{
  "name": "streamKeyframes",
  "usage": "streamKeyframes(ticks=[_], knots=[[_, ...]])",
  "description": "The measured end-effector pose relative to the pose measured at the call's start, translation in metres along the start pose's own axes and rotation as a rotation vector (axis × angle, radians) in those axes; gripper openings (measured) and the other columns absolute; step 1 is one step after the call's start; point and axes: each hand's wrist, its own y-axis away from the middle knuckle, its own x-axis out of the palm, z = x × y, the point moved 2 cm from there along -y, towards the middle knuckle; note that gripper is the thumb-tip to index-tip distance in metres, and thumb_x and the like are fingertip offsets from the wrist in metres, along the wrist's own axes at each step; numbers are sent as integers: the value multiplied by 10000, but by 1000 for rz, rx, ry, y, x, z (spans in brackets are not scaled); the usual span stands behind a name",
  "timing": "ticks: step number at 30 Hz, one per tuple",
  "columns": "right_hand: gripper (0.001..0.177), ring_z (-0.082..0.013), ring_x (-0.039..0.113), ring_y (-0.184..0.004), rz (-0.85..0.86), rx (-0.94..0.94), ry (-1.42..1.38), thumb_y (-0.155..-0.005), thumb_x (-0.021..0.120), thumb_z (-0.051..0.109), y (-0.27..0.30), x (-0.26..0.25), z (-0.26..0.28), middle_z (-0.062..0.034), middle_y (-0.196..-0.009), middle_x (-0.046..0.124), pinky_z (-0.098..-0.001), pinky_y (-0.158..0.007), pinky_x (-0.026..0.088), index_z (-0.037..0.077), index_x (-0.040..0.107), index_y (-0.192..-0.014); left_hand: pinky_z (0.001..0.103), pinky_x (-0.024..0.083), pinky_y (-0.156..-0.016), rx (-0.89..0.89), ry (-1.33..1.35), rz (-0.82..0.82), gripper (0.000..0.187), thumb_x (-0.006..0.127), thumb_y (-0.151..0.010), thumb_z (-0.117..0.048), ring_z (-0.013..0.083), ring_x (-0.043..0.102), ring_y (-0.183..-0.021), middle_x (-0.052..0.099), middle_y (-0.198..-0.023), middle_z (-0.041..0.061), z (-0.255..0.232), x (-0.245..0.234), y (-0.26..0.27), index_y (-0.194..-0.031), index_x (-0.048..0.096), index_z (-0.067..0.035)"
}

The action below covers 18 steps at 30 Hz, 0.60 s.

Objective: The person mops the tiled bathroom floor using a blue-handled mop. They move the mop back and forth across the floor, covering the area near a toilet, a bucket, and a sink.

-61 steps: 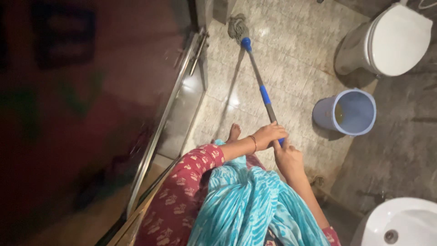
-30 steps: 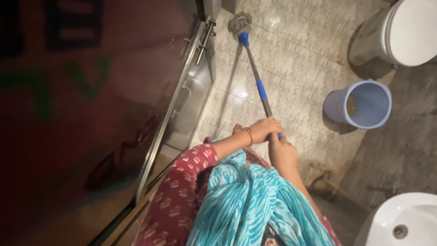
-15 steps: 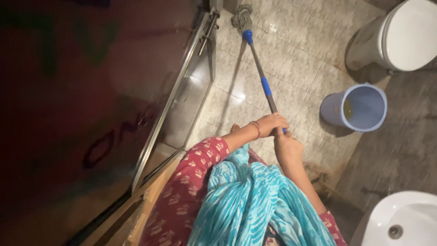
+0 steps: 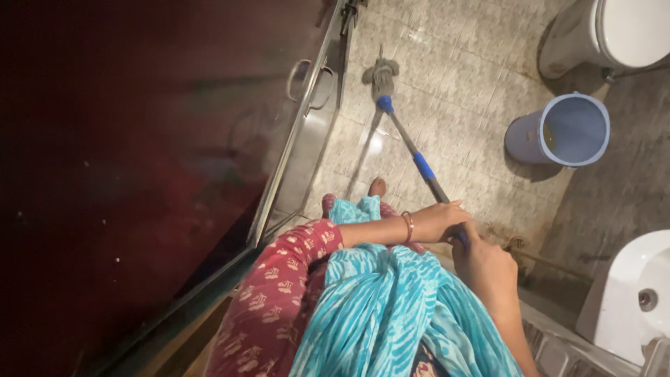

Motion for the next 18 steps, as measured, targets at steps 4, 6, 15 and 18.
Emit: streamKeyframes(ticks=[4,6,15,18], knots=[[285,-465,716,-770,27,48,-21,-943,587,338,-2,1,12,-214,-877,736,-580,-671,556,166,550,-1167,567,262,-1284,17,104,-47,321,764,-723,-66,286,704,-994,701,-966,53,-14,-6,17,-1022,659,-120],[286,-464,716,-776,9,53,-40,-931,593,333,-5,4,16,-210,-891,735,-582,-678,559,166,550,-1160,584,257,-1265,52,122,-75,316,769,-740,-83,292,694,-1015,701,-992,59,-12,-10,17,-1033,657,-120],[305,-483,709,-744,-76,4,-91,-973,569,320,-89,56,2,-221,-902,723,-604,-641,555,115,512,-1191,547,165,-1270,-60,109,-163,257,744,-856,-67,290,634,-1260,716,-1172,103,73,-13,-12,-1097,664,-107],[302,-484,709,-717,-121,-45,-102,-1013,536,280,-132,69,-8,-249,-856,714,-596,-619,555,62,496,-1217,431,403,-1240,-280,257,-272,351,672,-970,-89,300,547,-1338,616,-1342,142,112,-7,-32,-1313,602,-113]])
